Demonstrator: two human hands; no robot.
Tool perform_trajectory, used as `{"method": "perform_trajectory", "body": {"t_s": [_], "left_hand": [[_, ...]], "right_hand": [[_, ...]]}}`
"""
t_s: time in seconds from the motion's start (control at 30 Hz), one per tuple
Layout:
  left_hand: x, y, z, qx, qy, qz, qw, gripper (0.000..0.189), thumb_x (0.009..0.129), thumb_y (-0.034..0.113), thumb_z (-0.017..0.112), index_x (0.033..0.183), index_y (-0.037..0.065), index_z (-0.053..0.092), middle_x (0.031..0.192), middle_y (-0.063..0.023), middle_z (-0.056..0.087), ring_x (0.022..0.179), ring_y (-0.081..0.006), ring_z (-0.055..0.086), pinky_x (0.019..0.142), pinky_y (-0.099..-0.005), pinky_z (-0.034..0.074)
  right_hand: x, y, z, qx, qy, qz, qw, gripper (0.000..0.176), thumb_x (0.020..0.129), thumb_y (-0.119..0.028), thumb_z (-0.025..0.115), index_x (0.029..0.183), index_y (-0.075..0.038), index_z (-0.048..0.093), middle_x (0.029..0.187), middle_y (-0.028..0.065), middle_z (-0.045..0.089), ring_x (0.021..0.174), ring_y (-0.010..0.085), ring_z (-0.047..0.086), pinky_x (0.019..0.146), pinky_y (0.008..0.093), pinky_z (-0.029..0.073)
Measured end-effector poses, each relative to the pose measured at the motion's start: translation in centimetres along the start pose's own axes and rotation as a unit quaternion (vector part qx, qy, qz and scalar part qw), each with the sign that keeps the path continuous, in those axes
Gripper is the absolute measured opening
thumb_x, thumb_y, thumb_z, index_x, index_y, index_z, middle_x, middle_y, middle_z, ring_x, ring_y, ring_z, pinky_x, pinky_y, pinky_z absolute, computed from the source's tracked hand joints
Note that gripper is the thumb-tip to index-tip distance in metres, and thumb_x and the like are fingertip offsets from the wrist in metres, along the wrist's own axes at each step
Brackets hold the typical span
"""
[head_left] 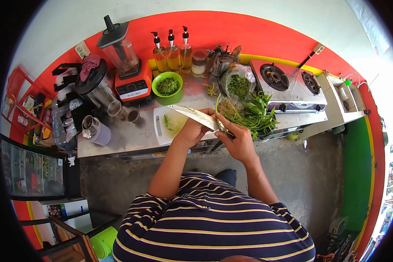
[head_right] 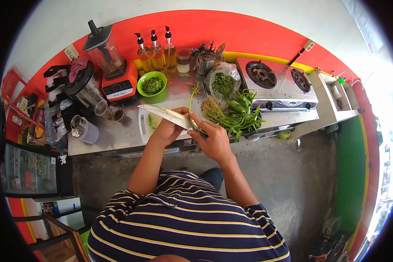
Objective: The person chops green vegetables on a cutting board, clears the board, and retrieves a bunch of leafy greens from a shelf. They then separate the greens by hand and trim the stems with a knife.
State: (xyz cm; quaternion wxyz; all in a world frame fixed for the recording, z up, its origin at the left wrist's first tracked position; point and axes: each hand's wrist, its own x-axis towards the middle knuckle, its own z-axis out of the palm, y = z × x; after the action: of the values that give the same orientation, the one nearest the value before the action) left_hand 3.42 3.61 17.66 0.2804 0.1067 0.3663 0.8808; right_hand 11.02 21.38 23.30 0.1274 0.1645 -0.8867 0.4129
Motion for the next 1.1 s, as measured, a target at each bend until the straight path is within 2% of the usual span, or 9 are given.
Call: {"method": "perform_trajectory", "body": {"t_s": [0.17, 0.3, 0.37, 0.5, 0.57, 0.67, 0.8, 0.87, 1.1], "left_hand": [[0.2, 0.1, -0.6, 0.027, 0.005, 0.015, 1.0, 0.018, 0.099, 0.021, 0.062, 0.107, 0.005, 0.065, 0.09, -0.0001, 0.068, 0.081, -0.0085, 0.067, 0.072, -0.0241, 0.055], [0.3, 0.4, -0.1, 0.037, 0.033, 0.01, 0.999, 0.018, 0.1, 0.021, 0.062, 0.107, 0.005, 0.065, 0.089, -0.0004, 0.069, 0.079, -0.0085, 0.067, 0.071, -0.0234, 0.055], [0.4, 0.6, -0.2, 0.03, 0.004, 0.007, 0.999, 0.016, 0.102, 0.018, 0.059, 0.107, 0.003, 0.064, 0.091, 0.0003, 0.069, 0.08, -0.0065, 0.066, 0.07, -0.02, 0.054], [0.3, 0.6, -0.5, 0.04, -0.007, 0.019, 0.999, 0.014, 0.101, 0.016, 0.059, 0.107, 0.003, 0.064, 0.093, 0.0002, 0.068, 0.082, -0.0062, 0.066, 0.071, -0.0199, 0.054], [0.2, 0.8, -0.3, 0.054, -0.001, 0.046, 0.997, 0.013, 0.101, 0.014, 0.059, 0.106, 0.003, 0.063, 0.096, -0.0003, 0.067, 0.085, -0.0065, 0.064, 0.074, -0.0206, 0.053], [0.7, 0.3, -1.5, 0.067, -0.035, 0.068, 0.995, 0.01, 0.099, 0.012, 0.061, 0.106, 0.004, 0.063, 0.098, -0.0002, 0.065, 0.088, -0.0068, 0.062, 0.077, -0.0215, 0.051], [0.4, 0.7, -1.5, 0.086, -0.056, 0.072, 0.992, 0.009, 0.097, 0.01, 0.062, 0.104, 0.004, 0.062, 0.096, 0.0003, 0.063, 0.089, -0.0066, 0.061, 0.079, -0.022, 0.05], [0.2, 1.0, -0.8, 0.086, -0.038, 0.042, 0.995, 0.008, 0.096, 0.011, 0.062, 0.102, 0.005, 0.062, 0.095, 0.0008, 0.063, 0.088, -0.0061, 0.061, 0.078, -0.0215, 0.051], [0.3, 0.7, -1.0, 0.079, -0.027, 0.021, 0.996, 0.012, 0.098, 0.017, 0.061, 0.102, 0.005, 0.063, 0.093, 0.0013, 0.064, 0.084, -0.006, 0.063, 0.074, -0.0204, 0.052]], "right_hand": [[0.2, 0.0, 0.0, 0.084, -0.012, 0.033, 0.996, 0.054, 0.089, -0.025, 0.074, 0.14, -0.012, 0.06, 0.108, 0.0254, 0.07, 0.099, 0.0398, 0.069, 0.086, 0.0404, 0.053], [0.2, 0.1, 0.2, 0.098, -0.011, 0.031, 0.995, 0.053, 0.089, -0.024, 0.075, 0.139, -0.011, 0.061, 0.107, 0.0262, 0.07, 0.099, 0.0392, 0.069, 0.086, 0.0398, 0.053], [0.2, 0.3, 0.5, 0.084, -0.008, 0.013, 0.996, 0.055, 0.089, -0.024, 0.075, 0.14, -0.012, 0.06, 0.104, 0.0254, 0.071, 0.095, 0.0386, 0.07, 0.084, 0.0394, 0.053], [0.1, 0.2, 0.7, 0.07, -0.011, 0.021, 0.997, 0.057, 0.088, -0.025, 0.076, 0.141, -0.016, 0.059, 0.099, 0.0228, 0.071, 0.086, 0.0379, 0.07, 0.078, 0.0404, 0.054], [0.1, -0.5, 0.5, -0.009, -0.011, 0.018, 1.0, 0.058, 0.088, -0.029, 0.075, 0.143, -0.023, 0.058, 0.094, 0.0185, 0.072, 0.076, 0.0357, 0.068, 0.07, 0.0406, 0.054], [0.1, -0.2, 0.9, -0.067, 0.004, -0.01, 0.998, 0.058, 0.088, -0.032, 0.074, 0.143, -0.027, 0.057, 0.092, 0.0154, 0.072, 0.072, 0.0337, 0.067, 0.065, 0.0399, 0.053], [0.1, -0.1, 0.9, -0.091, 0.003, -0.021, 0.996, 0.058, 0.089, -0.033, 0.074, 0.144, -0.027, 0.056, 0.091, 0.0137, 0.072, 0.071, 0.0321, 0.068, 0.063, 0.0387, 0.053], [0.2, -0.2, 0.9, -0.04, 0.008, 0.002, 0.999, 0.057, 0.089, -0.033, 0.074, 0.143, -0.027, 0.057, 0.092, 0.0148, 0.071, 0.072, 0.0329, 0.068, 0.064, 0.0399, 0.053], [0.4, 0.1, 0.9, 0.032, 0.003, 0.014, 0.999, 0.056, 0.089, -0.029, 0.074, 0.142, -0.02, 0.058, 0.095, 0.0191, 0.071, 0.078, 0.0365, 0.069, 0.071, 0.0399, 0.054]]}}
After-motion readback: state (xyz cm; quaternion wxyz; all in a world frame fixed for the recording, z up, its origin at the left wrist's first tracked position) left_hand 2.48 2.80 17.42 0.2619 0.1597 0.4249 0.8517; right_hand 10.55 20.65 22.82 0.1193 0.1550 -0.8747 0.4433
